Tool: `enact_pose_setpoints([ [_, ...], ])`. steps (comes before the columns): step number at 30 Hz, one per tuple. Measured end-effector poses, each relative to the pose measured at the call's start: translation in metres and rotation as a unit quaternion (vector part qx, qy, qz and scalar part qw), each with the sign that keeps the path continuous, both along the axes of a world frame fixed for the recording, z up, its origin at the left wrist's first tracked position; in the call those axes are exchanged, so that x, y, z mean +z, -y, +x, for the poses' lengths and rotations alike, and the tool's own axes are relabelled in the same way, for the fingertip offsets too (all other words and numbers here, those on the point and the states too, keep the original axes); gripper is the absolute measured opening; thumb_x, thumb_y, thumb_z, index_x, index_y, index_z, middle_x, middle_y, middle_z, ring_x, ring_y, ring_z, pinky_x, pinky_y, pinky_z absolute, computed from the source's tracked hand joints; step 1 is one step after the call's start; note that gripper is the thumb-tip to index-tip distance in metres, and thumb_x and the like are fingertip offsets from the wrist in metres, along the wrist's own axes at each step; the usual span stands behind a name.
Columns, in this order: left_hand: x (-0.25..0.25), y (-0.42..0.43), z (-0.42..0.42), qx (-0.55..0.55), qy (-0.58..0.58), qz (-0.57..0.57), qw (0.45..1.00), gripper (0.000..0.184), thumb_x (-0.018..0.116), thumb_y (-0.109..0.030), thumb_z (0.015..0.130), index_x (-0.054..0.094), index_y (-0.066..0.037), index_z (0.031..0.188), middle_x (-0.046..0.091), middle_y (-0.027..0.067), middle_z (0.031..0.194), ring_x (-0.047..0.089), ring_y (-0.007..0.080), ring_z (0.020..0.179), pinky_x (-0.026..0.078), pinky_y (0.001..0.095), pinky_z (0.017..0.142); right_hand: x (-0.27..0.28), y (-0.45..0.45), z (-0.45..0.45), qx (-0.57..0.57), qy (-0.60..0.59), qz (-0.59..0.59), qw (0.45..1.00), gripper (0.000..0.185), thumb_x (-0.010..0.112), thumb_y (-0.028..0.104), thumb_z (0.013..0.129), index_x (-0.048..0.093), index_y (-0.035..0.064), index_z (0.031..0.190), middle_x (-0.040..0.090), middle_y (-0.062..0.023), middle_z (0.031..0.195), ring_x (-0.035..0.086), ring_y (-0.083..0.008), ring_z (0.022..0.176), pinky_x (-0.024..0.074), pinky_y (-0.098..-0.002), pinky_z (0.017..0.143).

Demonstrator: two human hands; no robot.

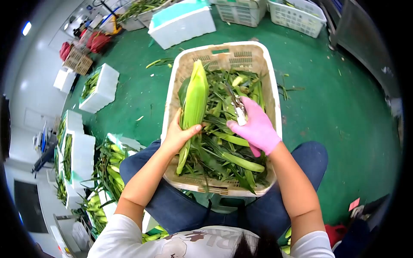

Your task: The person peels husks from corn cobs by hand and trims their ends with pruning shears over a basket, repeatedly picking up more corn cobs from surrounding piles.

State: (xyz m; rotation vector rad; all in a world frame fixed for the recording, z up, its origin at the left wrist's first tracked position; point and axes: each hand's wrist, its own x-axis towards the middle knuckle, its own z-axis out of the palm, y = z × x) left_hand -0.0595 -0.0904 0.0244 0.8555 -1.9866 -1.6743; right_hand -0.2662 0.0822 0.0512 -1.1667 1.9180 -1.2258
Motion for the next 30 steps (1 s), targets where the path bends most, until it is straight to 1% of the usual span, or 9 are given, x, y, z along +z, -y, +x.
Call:
enact_pose_setpoints([
  [3,-0.010,0.002,0.009,-0.024,0.074,-0.280,0.957,0.077,0.085,-0.018,0.075,0.047,-0.003,0.140,0.059,0.0147,0.129,0.058,0.0273,0.120,0.047,0.0372,0.101,-0.005,0.004,0.004,-0.040,-0.148,0.049,0.987,0.076,0.075,0.035,0.076,0.044,0.0013,0.138,0.054,-0.0246,0.129,0.053,-0.0397,0.121,0.0409,-0.0444,0.107],
  [6,-0.013,-0.009,0.018,-0.037,0.155,-0.358,0.920,0.076,0.083,-0.014,0.071,0.050,-0.012,0.140,0.057,0.0161,0.116,0.061,0.0375,0.105,0.053,0.0406,0.088,-0.019,0.010,0.000,0.005,-0.155,0.066,0.986,0.082,0.076,0.032,0.074,0.042,-0.0002,0.141,0.050,-0.0255,0.130,0.048,-0.0414,0.124,0.0384,-0.0434,0.109],
  [10,-0.019,-0.007,0.023,-0.037,0.168,-0.447,0.878,0.078,0.079,-0.017,0.074,0.047,-0.018,0.144,0.057,0.0082,0.113,0.066,0.0331,0.087,0.056,0.0411,0.070,-0.033,0.009,-0.005,0.035,-0.121,0.031,0.992,0.085,0.077,0.031,0.072,0.041,-0.0014,0.142,0.050,-0.0254,0.131,0.048,-0.0406,0.125,0.0373,-0.0426,0.111],
  [15,-0.008,0.010,0.018,-0.129,0.139,-0.391,0.901,0.079,0.078,-0.015,0.072,0.046,-0.016,0.145,0.057,0.0104,0.112,0.064,0.0346,0.094,0.055,0.0420,0.079,-0.066,0.001,-0.016,0.029,-0.032,-0.014,0.999,0.083,0.076,0.028,0.072,0.042,-0.0020,0.141,0.048,-0.0261,0.137,0.047,-0.0408,0.126,0.0359,-0.0407,0.113],
  [19,-0.009,0.026,0.028,-0.175,0.141,-0.358,0.906,0.077,0.078,-0.011,0.072,0.048,-0.009,0.142,0.056,0.0165,0.108,0.061,0.0379,0.098,0.051,0.0407,0.082,-0.066,0.003,0.000,0.021,-0.016,0.092,0.995,0.063,0.074,0.026,0.074,0.054,-0.0033,0.125,0.064,-0.0234,0.109,0.064,-0.0328,0.099,0.0494,-0.0388,0.092],
  [21,-0.006,0.034,0.034,-0.207,0.190,-0.365,0.887,0.077,0.079,-0.015,0.071,0.049,-0.009,0.142,0.059,0.0166,0.109,0.061,0.0373,0.101,0.052,0.0411,0.084,-0.091,-0.002,0.013,0.012,0.019,0.085,0.996,0.041,0.071,0.023,0.078,0.061,-0.0022,0.110,0.065,-0.0140,0.084,0.063,-0.0227,0.073,0.0525,-0.0335,0.073],
  [23,-0.003,0.041,0.039,-0.212,0.230,-0.361,0.879,0.073,0.081,-0.019,0.071,0.053,-0.008,0.138,0.064,0.0168,0.115,0.063,0.0364,0.106,0.052,0.0422,0.089,-0.106,-0.008,0.019,0.008,0.208,0.096,0.973,0.029,0.068,0.019,0.082,0.063,0.0012,0.104,0.064,-0.0078,0.080,0.061,-0.0148,0.066,0.0514,-0.0290,0.064],
  [28,0.000,0.057,0.051,-0.258,0.224,-0.307,0.888,0.070,0.084,-0.020,0.068,0.059,-0.006,0.132,0.066,0.0170,0.120,0.064,0.0354,0.108,0.051,0.0412,0.093,-0.055,0.000,0.018,-0.091,0.087,0.015,0.992,0.025,0.069,0.019,0.083,0.062,0.0033,0.101,0.063,-0.0031,0.080,0.061,-0.0133,0.068,0.0522,-0.0290,0.067],
  [30,-0.001,0.057,0.051,-0.321,0.184,-0.303,0.878,0.073,0.087,-0.021,0.066,0.059,-0.004,0.132,0.066,0.0172,0.121,0.063,0.0351,0.111,0.050,0.0404,0.096,-0.037,0.000,0.007,0.005,-0.025,-0.023,0.999,0.031,0.071,0.020,0.083,0.062,0.0045,0.107,0.065,-0.0060,0.091,0.062,-0.0130,0.077,0.0522,-0.0293,0.074],
])
